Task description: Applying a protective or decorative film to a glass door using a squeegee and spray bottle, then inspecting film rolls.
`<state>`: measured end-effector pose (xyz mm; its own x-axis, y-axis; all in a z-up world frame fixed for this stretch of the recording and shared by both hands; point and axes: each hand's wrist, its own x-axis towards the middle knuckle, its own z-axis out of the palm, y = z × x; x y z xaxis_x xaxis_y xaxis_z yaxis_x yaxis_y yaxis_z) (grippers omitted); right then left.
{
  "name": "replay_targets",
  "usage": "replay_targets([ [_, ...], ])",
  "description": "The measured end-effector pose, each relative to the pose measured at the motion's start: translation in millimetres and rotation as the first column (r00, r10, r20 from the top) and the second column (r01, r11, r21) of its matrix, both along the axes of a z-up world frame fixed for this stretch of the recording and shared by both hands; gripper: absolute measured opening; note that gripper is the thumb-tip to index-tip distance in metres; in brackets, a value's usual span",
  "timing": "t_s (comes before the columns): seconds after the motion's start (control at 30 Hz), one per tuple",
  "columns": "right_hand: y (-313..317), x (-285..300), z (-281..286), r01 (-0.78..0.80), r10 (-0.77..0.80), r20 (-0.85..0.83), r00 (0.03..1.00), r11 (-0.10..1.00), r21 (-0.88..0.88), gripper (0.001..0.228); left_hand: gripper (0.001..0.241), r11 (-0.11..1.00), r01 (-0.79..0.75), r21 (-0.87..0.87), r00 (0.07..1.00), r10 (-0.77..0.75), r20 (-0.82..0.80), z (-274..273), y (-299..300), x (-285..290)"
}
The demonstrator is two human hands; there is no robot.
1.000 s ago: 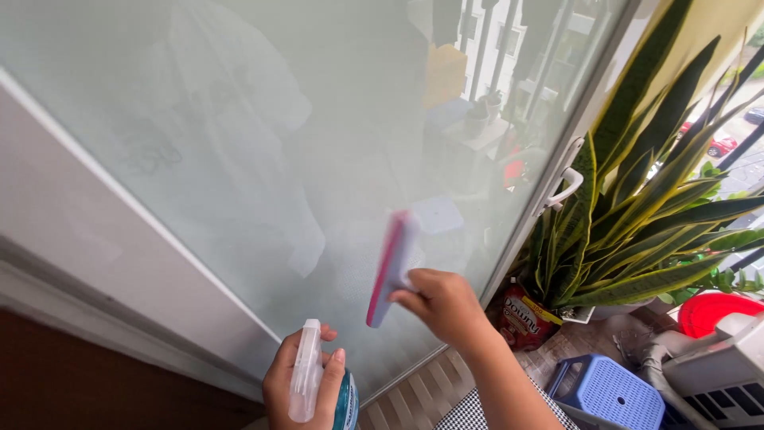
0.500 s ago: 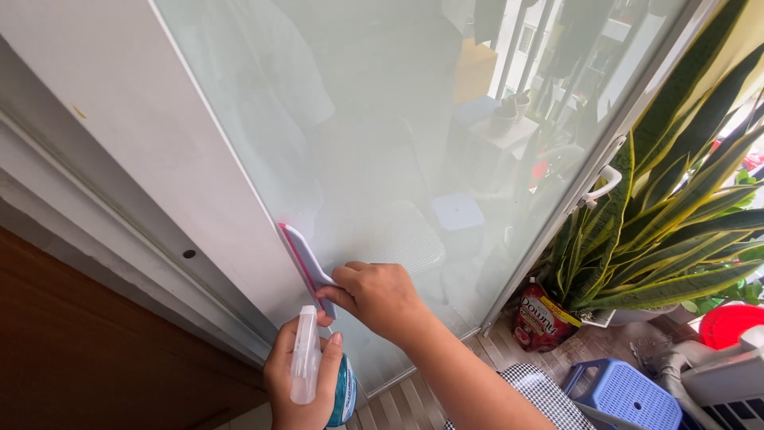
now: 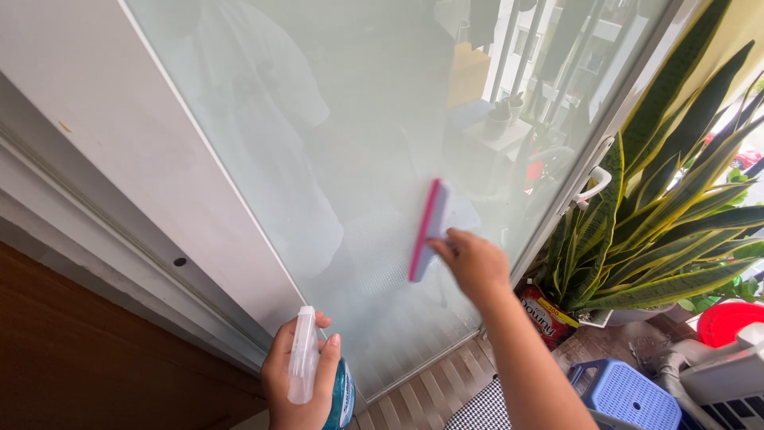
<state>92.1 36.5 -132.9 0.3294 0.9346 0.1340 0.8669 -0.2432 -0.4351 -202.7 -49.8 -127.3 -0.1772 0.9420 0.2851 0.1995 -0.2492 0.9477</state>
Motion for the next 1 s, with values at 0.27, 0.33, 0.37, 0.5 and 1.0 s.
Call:
replay_targets([
  [0.27,-18,-3,16,-0.346,0.343,0.061,0.938,0.900,0.265,0.050,0.026,0.998,0.059,-0.026,0.998,-0.059,-0.017,7,-2,18],
  [0.33,-16,-29,26,-0.430,0.420,0.114,0.901,0.820,0.378,0.051,0.026,0.998,0.063,-0.028,0.998,-0.063,0.003,15,-4,18],
  [0.37,-14,-45,34,-0.478,0.460,0.145,0.876,0.787,0.391,0.052,0.026,0.998,0.069,-0.011,0.997,-0.069,0.022,18,-5,17],
  [0.5,-8,-107,76,-0.603,0.555,0.240,0.797,0.705,0.372,0.051,0.025,0.997,0.055,0.055,0.995,-0.059,0.085,33,-7,12],
  [1.0,5,-76,84,-0.127,0.158,-0.149,0.976,0.972,0.196,0.058,0.022,0.996,0.018,0.091,0.998,-0.023,0.051,69,0,0],
])
